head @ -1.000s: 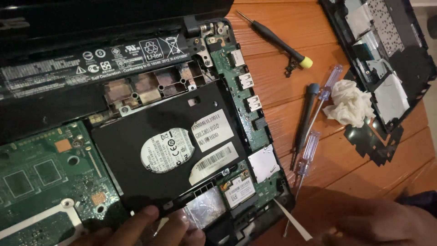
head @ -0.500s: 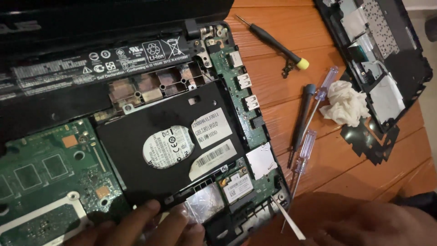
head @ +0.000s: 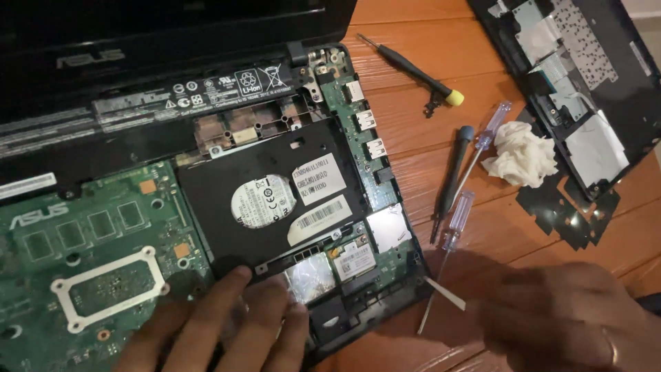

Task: Disassembling internal components of a laptop using a screwdriver and tweezers, and cleaning parts with a cloth.

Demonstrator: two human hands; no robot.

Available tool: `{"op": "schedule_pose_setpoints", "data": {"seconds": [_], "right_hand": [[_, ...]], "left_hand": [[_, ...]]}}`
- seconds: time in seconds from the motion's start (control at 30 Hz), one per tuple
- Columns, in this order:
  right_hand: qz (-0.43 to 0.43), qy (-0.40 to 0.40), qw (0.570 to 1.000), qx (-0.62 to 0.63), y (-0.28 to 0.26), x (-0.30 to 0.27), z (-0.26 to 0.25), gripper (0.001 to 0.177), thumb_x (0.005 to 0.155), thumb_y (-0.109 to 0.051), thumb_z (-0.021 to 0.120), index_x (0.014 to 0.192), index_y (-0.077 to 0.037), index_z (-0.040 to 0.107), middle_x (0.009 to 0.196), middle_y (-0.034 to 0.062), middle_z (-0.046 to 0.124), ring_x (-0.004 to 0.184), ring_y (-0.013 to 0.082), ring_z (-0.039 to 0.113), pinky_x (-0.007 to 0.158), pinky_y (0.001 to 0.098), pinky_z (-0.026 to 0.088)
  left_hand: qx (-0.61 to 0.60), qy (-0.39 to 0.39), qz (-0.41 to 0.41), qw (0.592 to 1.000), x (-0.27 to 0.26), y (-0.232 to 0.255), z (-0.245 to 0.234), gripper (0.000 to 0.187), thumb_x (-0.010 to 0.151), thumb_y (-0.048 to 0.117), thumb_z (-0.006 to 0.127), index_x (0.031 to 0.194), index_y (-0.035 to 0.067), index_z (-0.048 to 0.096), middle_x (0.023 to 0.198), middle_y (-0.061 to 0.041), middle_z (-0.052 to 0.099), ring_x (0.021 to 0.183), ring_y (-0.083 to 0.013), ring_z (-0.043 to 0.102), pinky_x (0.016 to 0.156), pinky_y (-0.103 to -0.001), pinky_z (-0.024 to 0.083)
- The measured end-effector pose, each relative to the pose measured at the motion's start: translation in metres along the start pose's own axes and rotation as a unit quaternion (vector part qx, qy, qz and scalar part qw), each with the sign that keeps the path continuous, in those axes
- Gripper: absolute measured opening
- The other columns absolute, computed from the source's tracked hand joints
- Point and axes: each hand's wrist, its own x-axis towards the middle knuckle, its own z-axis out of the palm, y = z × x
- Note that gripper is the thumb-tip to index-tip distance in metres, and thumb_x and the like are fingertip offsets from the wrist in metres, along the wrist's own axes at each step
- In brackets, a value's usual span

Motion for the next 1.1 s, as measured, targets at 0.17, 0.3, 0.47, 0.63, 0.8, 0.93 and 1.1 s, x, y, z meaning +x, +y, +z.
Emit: {"op": "schedule_pose_setpoints", "data": {"seconds": [0.17,0.3,0.47,0.63,0.8,0.93,1.1], "right_hand": [[-0.102,0.102,0.983,0.116,0.018,0.017,0.01,0.011,0.084,-0.021,0.062,0.077,-0.022,0.054,0.078,-0.0106,0.08,0.068,0.0011,0.085,0.059,0.0146,0.072],[-0.051,0.06,0.994,0.079,0.014,0.011,0.002,0.006,0.08,-0.014,0.063,0.075,-0.015,0.066,0.085,-0.0032,0.082,0.06,0.0035,0.082,0.061,0.0188,0.071],[-0.198,-0.054,0.978,-0.045,0.039,-0.034,0.014,0.025,0.09,-0.029,0.077,0.109,-0.02,0.065,0.114,-0.0016,0.074,0.099,0.0158,0.08,0.079,0.0256,0.07],[-0.207,-0.071,0.969,-0.117,0.041,-0.042,0.02,0.023,0.086,-0.029,0.082,0.106,-0.019,0.075,0.107,-0.0014,0.071,0.093,0.0182,0.077,0.068,0.0249,0.068],[-0.228,-0.119,0.963,-0.074,0.04,-0.032,0.016,0.02,0.093,-0.027,0.08,0.106,-0.013,0.078,0.102,-0.0002,0.076,0.082,0.0149,0.078,0.076,0.0292,0.068],[-0.138,-0.153,0.978,-0.024,0.037,-0.033,0.012,0.029,0.094,-0.03,0.077,0.11,-0.007,0.072,0.111,0.0124,0.079,0.096,0.0242,0.081,0.071,0.0304,0.069],[-0.106,-0.179,0.978,-0.014,0.034,-0.029,0.009,0.031,0.097,-0.031,0.073,0.112,-0.005,0.071,0.114,0.0159,0.078,0.095,0.0261,0.081,0.068,0.0308,0.071]], "left_hand": [[0.016,0.097,0.125,0.987,0.034,-0.014,-0.019,0.016,0.094,0.022,0.071,0.108,0.021,0.064,0.114,-0.002,0.067,0.104,-0.0222,0.066,0.079,-0.039,0.06],[-0.048,0.005,0.124,0.991,0.081,-0.006,-0.039,0.006,0.09,0.012,0.064,0.086,0.015,0.067,0.079,-0.005,0.053,0.063,-0.0196,0.049,0.058,-0.036,0.037],[-0.197,-0.072,0.193,0.958,0.124,0.002,-0.028,0.017,0.087,0.021,0.066,0.094,0.007,0.073,0.082,-0.011,0.061,0.062,-0.0295,0.059,0.07,-0.048,0.041],[-0.238,-0.167,0.202,0.935,0.141,-0.005,-0.017,0.04,0.07,0.024,0.075,0.106,0.008,0.071,0.103,-0.012,0.063,0.078,-0.0311,0.064,0.068,-0.047,0.052],[-0.306,-0.2,0.159,0.917,0.14,-0.016,-0.016,0.02,0.078,0.005,0.065,0.097,0.009,0.066,0.11,-0.008,0.055,0.086,-0.0261,0.062,0.067,-0.042,0.057],[-0.38,-0.052,0.1,0.918,0.138,-0.022,-0.015,0.029,0.078,0.001,0.063,0.106,0.008,0.063,0.115,-0.005,0.06,0.083,-0.0239,0.064,0.064,-0.038,0.055],[-0.388,0.073,0.109,0.912,0.14,-0.027,-0.018,0.028,0.083,-0.002,0.064,0.11,0.002,0.061,0.115,-0.012,0.059,0.094,-0.026,0.055,0.085,-0.044,0.048]]}}
